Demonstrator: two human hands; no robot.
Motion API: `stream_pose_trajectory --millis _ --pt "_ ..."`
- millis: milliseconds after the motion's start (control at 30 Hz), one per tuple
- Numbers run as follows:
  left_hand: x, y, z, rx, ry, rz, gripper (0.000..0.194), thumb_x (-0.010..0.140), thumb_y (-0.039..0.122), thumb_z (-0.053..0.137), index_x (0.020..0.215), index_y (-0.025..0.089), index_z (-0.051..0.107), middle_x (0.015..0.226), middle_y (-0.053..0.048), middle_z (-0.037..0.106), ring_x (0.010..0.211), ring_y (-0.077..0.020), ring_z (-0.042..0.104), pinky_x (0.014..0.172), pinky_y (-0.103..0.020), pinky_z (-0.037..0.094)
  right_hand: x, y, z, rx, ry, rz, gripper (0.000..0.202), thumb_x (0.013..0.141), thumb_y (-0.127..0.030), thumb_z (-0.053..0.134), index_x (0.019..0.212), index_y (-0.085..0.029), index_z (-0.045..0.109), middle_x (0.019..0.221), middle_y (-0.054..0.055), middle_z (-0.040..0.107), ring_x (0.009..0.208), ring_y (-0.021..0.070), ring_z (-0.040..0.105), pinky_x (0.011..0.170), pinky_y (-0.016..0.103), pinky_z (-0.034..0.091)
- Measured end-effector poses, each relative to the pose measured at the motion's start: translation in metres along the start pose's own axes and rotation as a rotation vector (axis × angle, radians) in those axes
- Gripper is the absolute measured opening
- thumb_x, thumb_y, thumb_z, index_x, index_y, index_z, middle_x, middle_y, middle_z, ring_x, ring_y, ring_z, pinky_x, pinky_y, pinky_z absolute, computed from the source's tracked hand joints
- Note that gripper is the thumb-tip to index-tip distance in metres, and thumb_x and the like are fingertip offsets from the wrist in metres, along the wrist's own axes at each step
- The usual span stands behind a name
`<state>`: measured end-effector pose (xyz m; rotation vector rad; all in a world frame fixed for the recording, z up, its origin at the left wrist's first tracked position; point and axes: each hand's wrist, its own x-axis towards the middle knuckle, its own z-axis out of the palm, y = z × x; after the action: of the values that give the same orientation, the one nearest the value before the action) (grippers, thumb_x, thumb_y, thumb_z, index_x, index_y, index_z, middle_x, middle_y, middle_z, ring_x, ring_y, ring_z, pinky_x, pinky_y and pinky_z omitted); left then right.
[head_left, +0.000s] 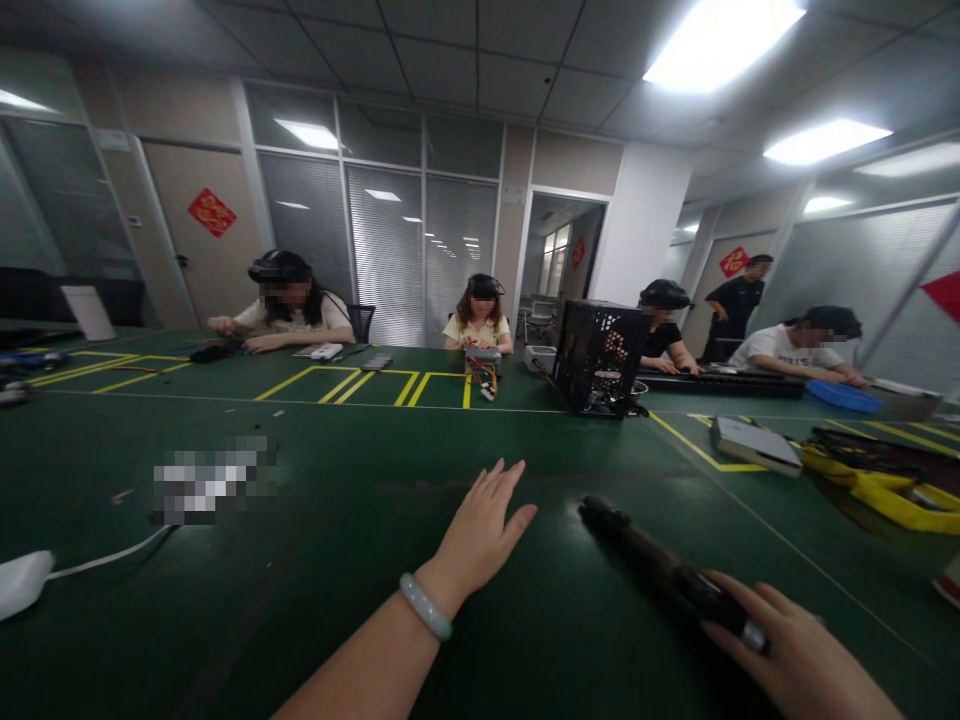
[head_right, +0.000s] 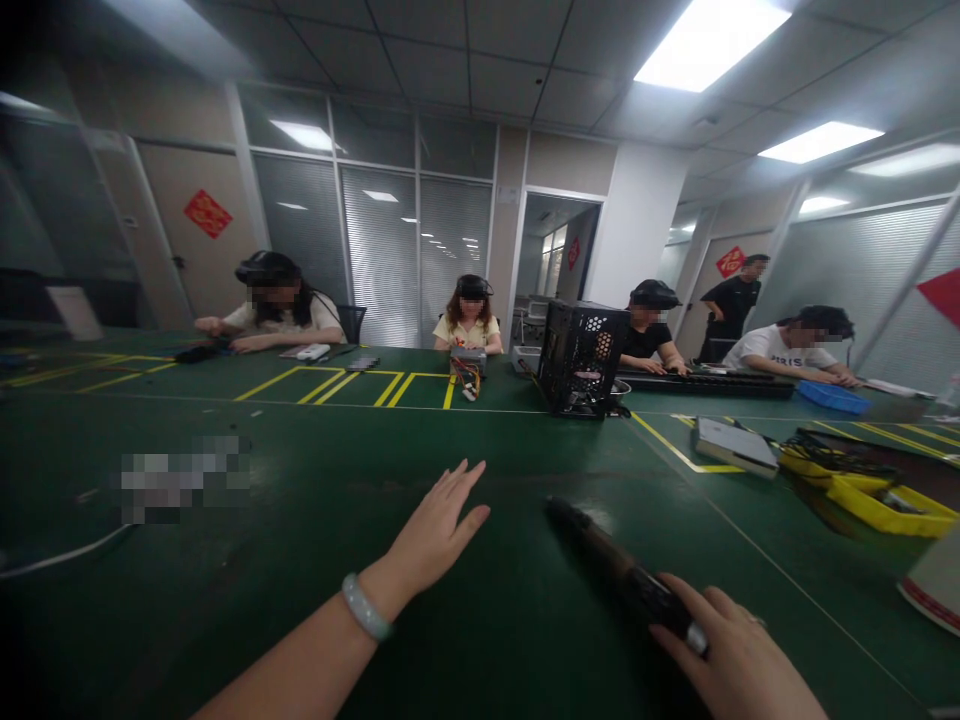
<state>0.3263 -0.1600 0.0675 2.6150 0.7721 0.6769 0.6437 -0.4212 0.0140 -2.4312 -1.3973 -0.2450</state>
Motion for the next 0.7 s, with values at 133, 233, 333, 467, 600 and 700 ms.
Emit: stream_pose_trajectory --millis 133,233,333,467,600,700 --pt "-0.002 0.008 -0.012 0.133 0.272 0.037 0.050 0.102 0.045 0.025 0.146 0.023 0.031 0.150 -0.004 0.040 0.143 -0.0245 0.024 0.119 -0.050 0.008 0.015 -0.102 -0.016 0.111 -0.229 -0.129 0.044 0.081 -0.043 0.058 0.125 -0.039 0.059 0.109 0.006 0.064 0.095 0.0273 0.062 0.082 0.037 0.049" --pt "-0.004 0.015 -0.020 0.197 0.376 0.093 0.046 0.101 0.041 0.029 0.142 0.022 0.037 0.145 -0.004 0.046 0.141 -0.0249 0.028 0.119 -0.052 0.003 0.036 -0.160 -0.014 0.117 -0.250 -0.253 0.046 0.079 -0.032 0.064 0.124 -0.037 0.059 0.106 0.005 0.063 0.096 0.0261 0.059 0.085 0.036 0.045" --pt "-0.005 0.018 -0.021 0.204 0.383 0.106 0.045 0.101 0.040 0.030 0.142 0.022 0.038 0.144 -0.005 0.047 0.140 -0.0248 0.031 0.119 -0.052 0.004 0.063 -0.203 0.000 0.091 -0.223 -0.381 0.050 0.078 -0.028 0.067 0.127 -0.033 0.057 0.107 0.007 0.061 0.097 0.0264 0.057 0.085 0.036 0.043" --pt "-0.001 0.006 -0.017 0.184 0.346 0.042 0.047 0.101 0.041 0.028 0.143 0.021 0.037 0.144 -0.006 0.046 0.138 -0.0249 0.034 0.119 -0.051 0.011 0.100 -0.250 0.027 0.110 -0.183 -0.530 0.044 0.082 -0.026 0.064 0.126 -0.028 0.059 0.105 0.008 0.060 0.100 0.0264 0.053 0.091 0.037 0.040" --pt "0.005 -0.019 -0.010 0.152 0.265 -0.036 0.049 0.101 0.044 0.026 0.144 0.022 0.037 0.146 -0.005 0.045 0.137 -0.0236 0.036 0.117 -0.047 0.019 0.120 -0.283 0.054 0.189 -0.156 -0.615 0.045 0.087 -0.017 0.053 0.131 -0.025 0.055 0.112 0.009 0.060 0.103 0.0245 0.054 0.098 0.039 0.037" --pt "0.007 -0.034 -0.005 0.119 0.182 -0.104 0.051 0.101 0.046 0.024 0.145 0.022 0.036 0.144 -0.007 0.047 0.135 -0.0236 0.040 0.115 -0.046 0.023 0.120 -0.294 0.067 0.274 -0.177 -0.632 0.045 0.090 -0.015 0.048 0.134 -0.022 0.051 0.120 0.010 0.059 0.108 0.0242 0.055 0.101 0.039 0.036"
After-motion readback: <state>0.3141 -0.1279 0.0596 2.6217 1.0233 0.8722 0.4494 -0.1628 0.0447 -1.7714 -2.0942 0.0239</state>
